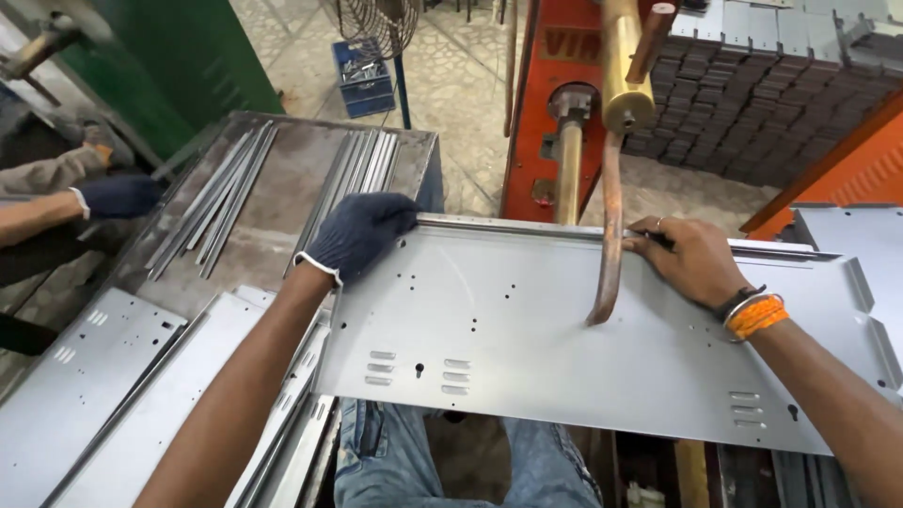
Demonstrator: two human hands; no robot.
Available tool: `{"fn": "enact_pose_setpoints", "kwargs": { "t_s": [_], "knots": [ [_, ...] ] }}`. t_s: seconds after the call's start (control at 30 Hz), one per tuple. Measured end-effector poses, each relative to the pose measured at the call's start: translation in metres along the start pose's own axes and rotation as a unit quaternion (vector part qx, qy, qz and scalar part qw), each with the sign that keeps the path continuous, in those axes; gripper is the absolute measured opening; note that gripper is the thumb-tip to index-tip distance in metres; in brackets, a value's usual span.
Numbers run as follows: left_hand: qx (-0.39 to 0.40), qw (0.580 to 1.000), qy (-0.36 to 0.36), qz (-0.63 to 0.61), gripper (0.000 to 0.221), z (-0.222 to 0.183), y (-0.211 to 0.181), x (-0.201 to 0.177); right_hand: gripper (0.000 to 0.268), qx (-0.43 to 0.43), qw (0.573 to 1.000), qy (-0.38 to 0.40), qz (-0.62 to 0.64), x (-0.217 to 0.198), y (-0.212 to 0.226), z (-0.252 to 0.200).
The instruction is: Spot welding metal strips and brackets onto large rectangular metal sheets using an industrial welder.
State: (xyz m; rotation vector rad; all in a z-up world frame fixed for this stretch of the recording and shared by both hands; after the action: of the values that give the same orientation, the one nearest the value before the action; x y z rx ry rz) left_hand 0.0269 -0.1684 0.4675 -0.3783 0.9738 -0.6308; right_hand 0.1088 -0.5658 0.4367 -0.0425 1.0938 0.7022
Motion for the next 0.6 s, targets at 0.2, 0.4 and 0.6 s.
{"fn": "enact_pose_setpoints", "kwargs": {
  "t_s": [0.2,0.4,0.6],
  "knots": [
    [-0.064,0.996,-0.013,-0.061,0.029,-0.004,0.003,0.002,0.031,-0.020,0.999,-0.014,0.021,0.003,0.001,0.002],
    [-0.040,0.995,-0.025,-0.087,0.033,-0.003,0.000,0.000,0.032,-0.014,1.000,-0.020,-0.021,0.010,-0.007,0.002],
    [0.052,0.997,0.012,0.050,0.033,0.001,-0.017,0.010,0.028,-0.022,0.999,-0.022,-0.009,0.004,0.004,0.003]
  ]
}}
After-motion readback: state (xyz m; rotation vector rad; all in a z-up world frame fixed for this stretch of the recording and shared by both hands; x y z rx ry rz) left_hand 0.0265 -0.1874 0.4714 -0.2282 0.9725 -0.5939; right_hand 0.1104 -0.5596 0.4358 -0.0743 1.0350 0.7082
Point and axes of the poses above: each hand's wrist, its own z-axis towards the middle knuckle, its own x-axis out of the palm, y = z × x, the point moved 8 cm from there along z, towards the middle knuckle, and after that the axes turned 14 degrees about -y, right-handed, at the moved point
